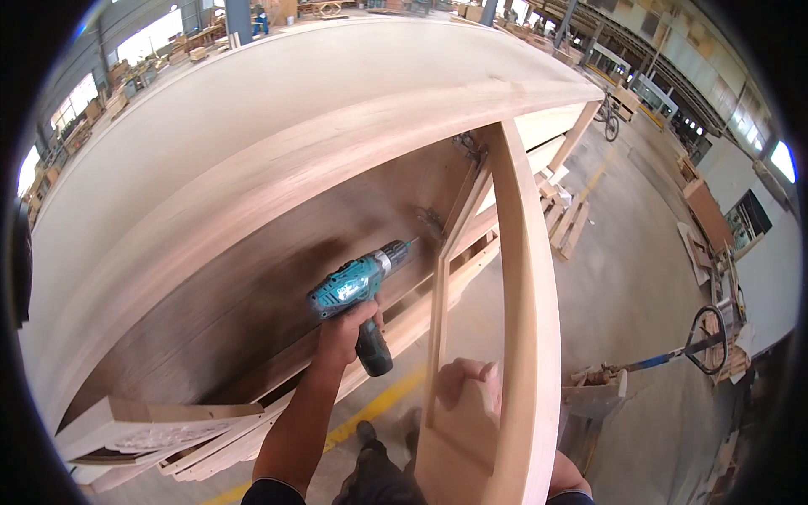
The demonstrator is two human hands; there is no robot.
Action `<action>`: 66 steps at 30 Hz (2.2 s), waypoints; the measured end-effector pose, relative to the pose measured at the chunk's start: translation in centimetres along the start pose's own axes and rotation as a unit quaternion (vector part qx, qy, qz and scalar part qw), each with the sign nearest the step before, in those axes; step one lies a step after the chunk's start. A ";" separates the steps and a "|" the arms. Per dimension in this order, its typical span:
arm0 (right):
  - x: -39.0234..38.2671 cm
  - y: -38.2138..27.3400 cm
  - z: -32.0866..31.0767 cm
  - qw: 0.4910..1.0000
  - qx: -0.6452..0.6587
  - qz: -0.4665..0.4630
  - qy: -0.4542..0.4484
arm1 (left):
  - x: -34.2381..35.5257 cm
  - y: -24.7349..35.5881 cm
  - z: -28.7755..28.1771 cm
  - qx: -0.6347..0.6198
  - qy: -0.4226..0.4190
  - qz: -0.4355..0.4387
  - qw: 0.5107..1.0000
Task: The person attaches hinges to a wooden door panel using a drill and then installs the door onto a wooden cabinet frame by screwing the hinges into the cabinet's interior.
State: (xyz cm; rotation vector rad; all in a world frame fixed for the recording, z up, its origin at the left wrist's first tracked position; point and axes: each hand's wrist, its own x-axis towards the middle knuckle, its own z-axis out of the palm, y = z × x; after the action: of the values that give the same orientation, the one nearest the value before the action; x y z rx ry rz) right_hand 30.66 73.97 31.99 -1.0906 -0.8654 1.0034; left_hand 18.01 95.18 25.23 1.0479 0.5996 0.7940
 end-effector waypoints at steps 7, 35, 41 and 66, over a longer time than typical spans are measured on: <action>0.1 -0.2 1.1 0.999 -0.018 -0.022 0.030 | 2.4 -2.2 0.9 -0.093 0.023 -0.014 0.995; 0.6 0.0 0.4 0.999 -0.015 -0.035 -0.004 | 3.2 -4.4 2.2 -0.129 0.047 -0.044 0.990; 0.9 1.0 0.4 0.999 0.020 -0.029 -0.034 | 3.1 -3.8 1.8 -0.151 0.048 -0.045 0.986; 1.0 0.4 1.9 0.999 0.002 -0.042 -0.024 | 3.9 -4.0 0.9 -0.224 0.022 -0.090 0.970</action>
State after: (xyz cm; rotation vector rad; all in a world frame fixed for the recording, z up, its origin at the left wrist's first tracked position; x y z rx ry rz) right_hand 29.13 75.55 32.16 -1.0216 -0.9404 0.9637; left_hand 22.10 96.78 21.61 0.5559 0.5127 0.7484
